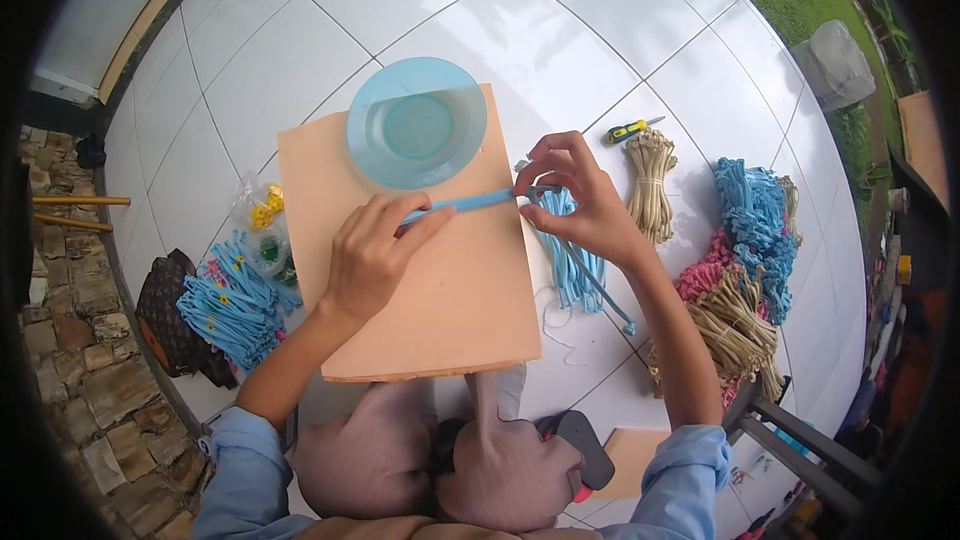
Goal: The person assembles sandal components by attaching small flower-shaped decorations to the straps and grouping bundles of straps together by hand.
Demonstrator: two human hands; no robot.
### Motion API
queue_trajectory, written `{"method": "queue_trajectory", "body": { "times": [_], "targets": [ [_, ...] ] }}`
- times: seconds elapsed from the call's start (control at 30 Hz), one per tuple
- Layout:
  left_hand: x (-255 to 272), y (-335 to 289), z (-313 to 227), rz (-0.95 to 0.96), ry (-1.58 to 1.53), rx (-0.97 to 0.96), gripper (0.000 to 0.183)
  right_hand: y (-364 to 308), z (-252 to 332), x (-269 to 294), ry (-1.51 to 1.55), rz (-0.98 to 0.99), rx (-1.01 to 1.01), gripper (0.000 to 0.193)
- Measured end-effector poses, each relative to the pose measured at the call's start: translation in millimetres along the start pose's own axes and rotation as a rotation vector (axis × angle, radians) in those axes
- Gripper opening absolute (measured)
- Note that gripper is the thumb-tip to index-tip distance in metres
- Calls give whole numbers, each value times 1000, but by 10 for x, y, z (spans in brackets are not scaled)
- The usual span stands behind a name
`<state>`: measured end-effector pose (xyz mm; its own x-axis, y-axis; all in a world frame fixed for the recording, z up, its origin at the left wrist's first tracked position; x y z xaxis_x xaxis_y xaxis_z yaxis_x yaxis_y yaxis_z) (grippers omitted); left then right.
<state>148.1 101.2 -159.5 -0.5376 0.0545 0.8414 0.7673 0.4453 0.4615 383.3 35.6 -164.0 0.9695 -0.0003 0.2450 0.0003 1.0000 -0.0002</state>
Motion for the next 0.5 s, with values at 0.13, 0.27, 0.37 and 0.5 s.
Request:
{"method": "queue_trajectory", "body": {
  "times": [0.13, 0.27, 0.37, 0.5],
  "targets": [
    [-7, -4, 13, 14, -28, 49, 36, -10, -33, -36, 4, -19, -17, 53],
    [-4, 23, -1, 31, -51, 75, 37, -70, -163, -63, -7, -80, 61, 54],
    [-38, -8, 20, -1, -92, 86, 37, -127, -242, -177, 66, -172, 139, 55],
    [-52, -25, 38, 31, -137, 98, 34, -190, -378, -275, 15, -289, 280, 60]
  ]
}}
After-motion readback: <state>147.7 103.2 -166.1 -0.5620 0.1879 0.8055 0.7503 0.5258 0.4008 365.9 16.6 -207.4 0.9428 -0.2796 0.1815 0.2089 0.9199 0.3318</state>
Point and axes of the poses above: each hand's wrist, its own y-axis towards the middle knuckle, its own x-axis out of the back of the hand, z = x × y, the point moved 1 cm from there along y, towards the middle knuckle, and after that the axes turned 6 degrees about -y, right-handed, at the moved point
